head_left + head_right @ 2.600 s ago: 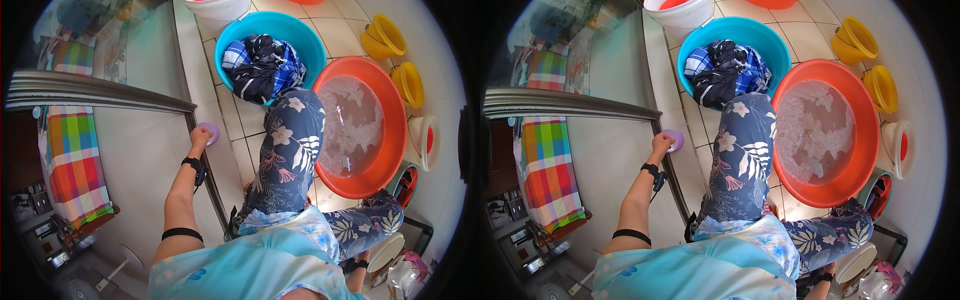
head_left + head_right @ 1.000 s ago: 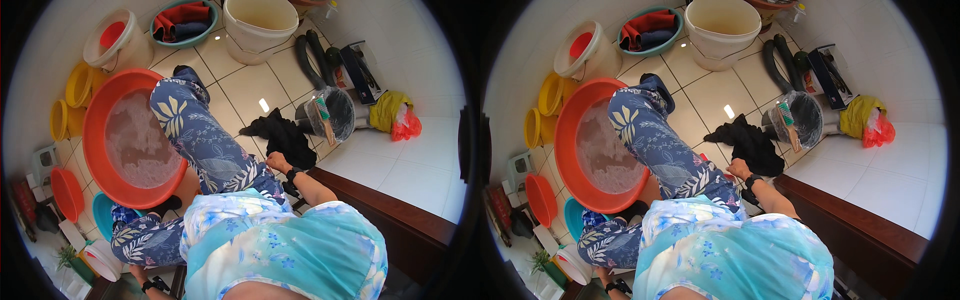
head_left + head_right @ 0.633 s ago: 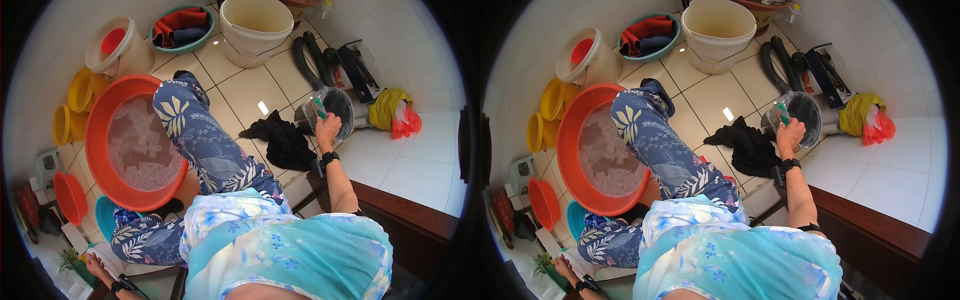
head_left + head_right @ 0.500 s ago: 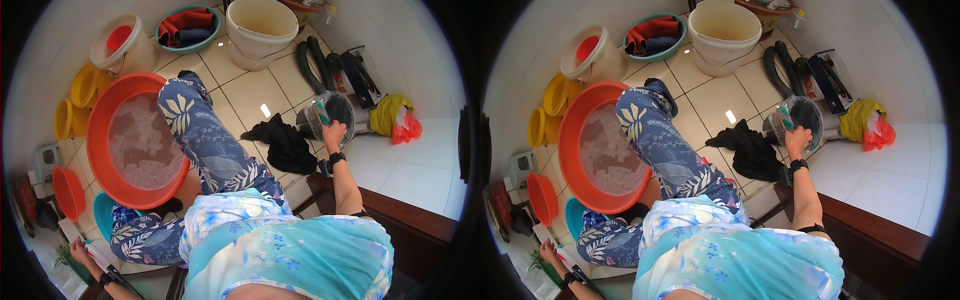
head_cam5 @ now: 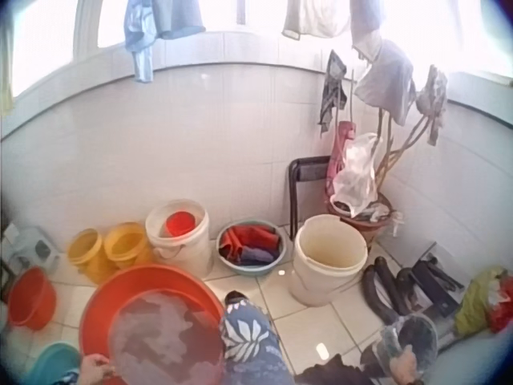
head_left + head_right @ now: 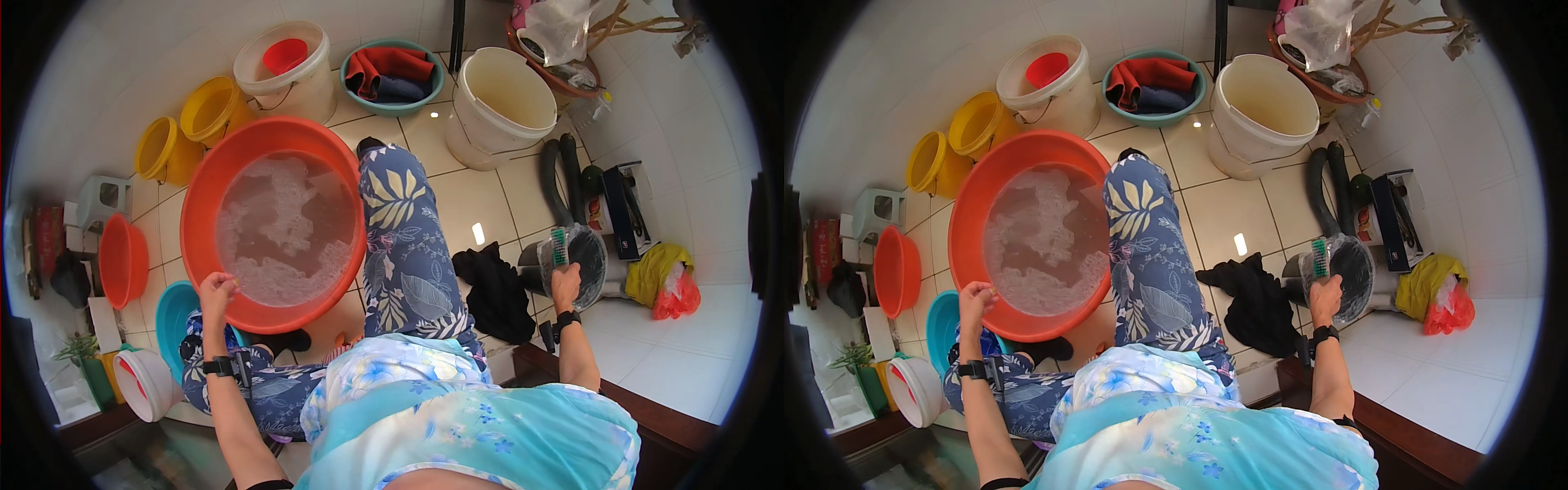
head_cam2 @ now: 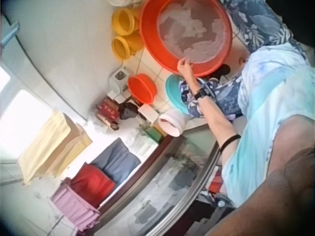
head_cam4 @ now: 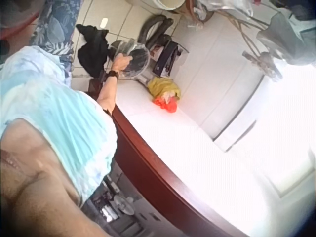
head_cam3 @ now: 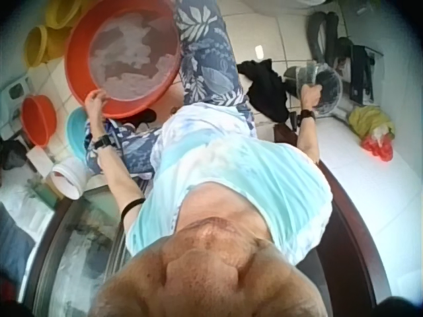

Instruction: Washing a red garment in a basin using a scrub brush.

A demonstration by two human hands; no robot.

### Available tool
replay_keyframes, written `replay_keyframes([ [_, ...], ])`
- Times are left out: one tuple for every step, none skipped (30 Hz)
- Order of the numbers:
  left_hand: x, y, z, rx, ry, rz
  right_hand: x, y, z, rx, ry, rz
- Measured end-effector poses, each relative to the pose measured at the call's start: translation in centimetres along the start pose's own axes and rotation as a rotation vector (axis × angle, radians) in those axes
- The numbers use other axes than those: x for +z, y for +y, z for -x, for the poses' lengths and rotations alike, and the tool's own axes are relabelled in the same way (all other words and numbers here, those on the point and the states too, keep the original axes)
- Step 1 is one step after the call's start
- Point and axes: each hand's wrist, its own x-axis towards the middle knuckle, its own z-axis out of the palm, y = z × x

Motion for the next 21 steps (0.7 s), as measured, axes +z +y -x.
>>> replay_keyframes([
  [1.6, -0.8, -0.4, -0.018, -0.051, 0.015, 0.5, -1.2, -0.3, -0.015, -0.002, -0.008],
  [3.1, -1.7, -0.8, -0.037, -0.134, 0.017, 1.2, -2.4, -0.6, -0.022, -0.095, -0.095],
  [4.8, -2.8, -1.2, -0.058, -0.224, 0.023, 1.8, -3.7, -0.7, -0.027, -0.184, -0.175],
  [6.3, -3.1, -0.9, -0.061, -0.269, 0.019, 2.5, -5.7, -0.5, -0.130, -0.172, -0.203],
  [7.8, -3.7, -0.7, -0.064, -0.314, 0.015, 3.4, -8.1, -0.7, -0.193, -0.218, -0.208],
  [8.9, -5.3, -1.0, -0.061, -0.358, -0.042, 4.9, -10.5, -1.2, -0.204, -0.255, -0.180],
  [9.6, -6.5, -1.1, -0.066, -0.401, -0.102, 6.6, -12.8, -1.5, -0.251, -0.335, -0.291],
  [10.9, -6.5, -0.8, -0.076, -0.442, -0.158, 8.8, -14.5, -2.3, -0.419, -0.310, -0.388],
  [11.4, -6.7, -0.1, -0.097, -0.470, -0.221, 9.6, -17.9, -1.8, -0.375, -0.426, -0.472],
  [11.5, -7.6, 0.1, -0.068, -0.495, -0.268, 11.3, -20.7, -2.2, -0.359, -0.497, -0.411],
  [12.1, -7.9, 0.4, -0.083, -0.489, -0.260, 12.2, -23.5, -2.7, -0.431, -0.523, -0.386],
  [12.7, -8.0, 1.0, -0.201, -0.499, -0.227, 13.3, -26.2, -3.0, -0.502, -0.555, -0.361],
  [12.9, -7.9, 1.7, -0.324, -0.499, -0.195, 13.9, -29.2, -2.9, -0.580, -0.530, -0.338],
  [13.1, -7.4, 2.1, -0.279, -0.526, -0.334, 14.3, -32.1, -3.0, -0.657, -0.502, -0.318],
  [12.9, -7.7, 2.3, -0.299, -0.508, -0.334, 15.3, -34.6, -3.5, -0.696, -0.484, -0.303],
  [13.1, -8.9, 2.7, -0.339, -0.515, -0.242, 16.3, -36.7, -3.9, -0.730, -0.459, -0.276],
  [13.3, -9.9, 2.9, -0.378, -0.521, -0.151, 17.2, -38.7, -4.3, -0.733, -0.475, -0.265],
  [13.2, -9.6, 3.4, -0.415, -0.495, -0.157, 17.9, -40.8, -4.2, -0.771, -0.476, -0.224],
  [13.0, -10.1, 3.8, -0.426, -0.487, -0.158, 18.6, -42.6, -4.4, -0.808, -0.473, -0.191],
  [12.7, -10.7, 4.3, -0.432, -0.467, -0.057, 19.6, -43.8, -4.6, -0.808, -0.485, -0.191],
  [12.8, -10.1, 4.1, -0.432, -0.451, 0.045, 20.5, -44.9, -5.1, -0.866, -0.458, -0.203],
])
